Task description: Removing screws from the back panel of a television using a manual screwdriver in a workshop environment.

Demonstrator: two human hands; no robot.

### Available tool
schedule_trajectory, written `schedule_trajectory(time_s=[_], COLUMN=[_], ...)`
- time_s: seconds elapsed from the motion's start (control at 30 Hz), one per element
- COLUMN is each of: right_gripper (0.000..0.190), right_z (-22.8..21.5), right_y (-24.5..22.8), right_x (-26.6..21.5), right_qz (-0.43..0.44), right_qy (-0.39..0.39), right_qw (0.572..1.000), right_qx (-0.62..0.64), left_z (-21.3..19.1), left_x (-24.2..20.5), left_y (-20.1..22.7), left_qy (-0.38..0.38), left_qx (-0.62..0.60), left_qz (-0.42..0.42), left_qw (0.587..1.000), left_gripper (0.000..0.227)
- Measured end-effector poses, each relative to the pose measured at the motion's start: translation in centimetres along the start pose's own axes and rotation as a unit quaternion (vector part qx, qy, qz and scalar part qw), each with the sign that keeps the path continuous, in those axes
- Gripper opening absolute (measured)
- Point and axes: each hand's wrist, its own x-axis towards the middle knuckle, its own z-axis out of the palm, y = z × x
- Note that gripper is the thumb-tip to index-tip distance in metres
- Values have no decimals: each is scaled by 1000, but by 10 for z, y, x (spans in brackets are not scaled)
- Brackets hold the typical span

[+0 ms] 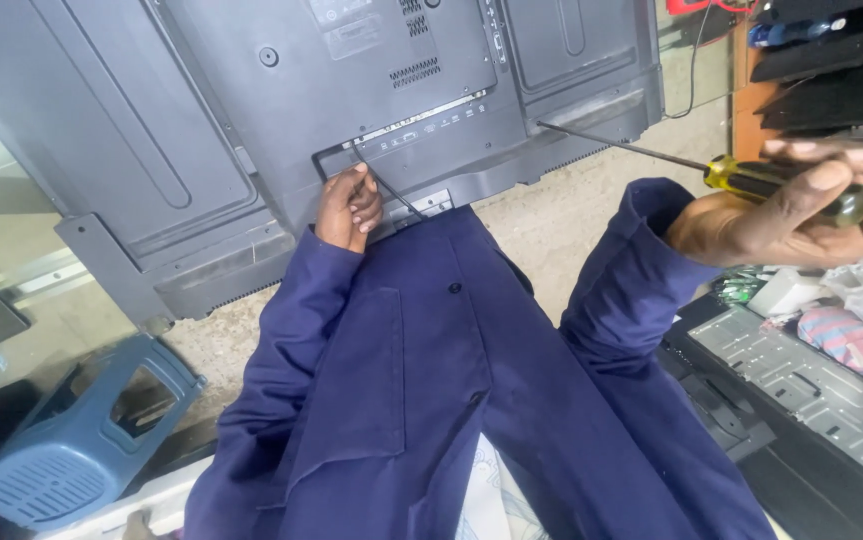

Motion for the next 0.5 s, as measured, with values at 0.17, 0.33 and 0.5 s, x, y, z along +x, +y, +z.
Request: schedule_trajectory(time_s=[0.17,0.33,0.5], right_gripper=[31,30,29], right_z=[-21,-18,-31], right_y=[11,8,20], right_x=[2,4,-12], right_qz=[154,227,109], right_qy=[-129,-111,13], right_qw=[953,906,992], right_qx=[226,341,70], left_z=[4,2,3], left_x=[-1,-1,-2], left_y=[3,2,2], left_qy=[5,1,9], left_qx=[8,4,2], left_qz=[2,5,3], left_qw=[1000,1000,1000], left_gripper=[29,28,28])
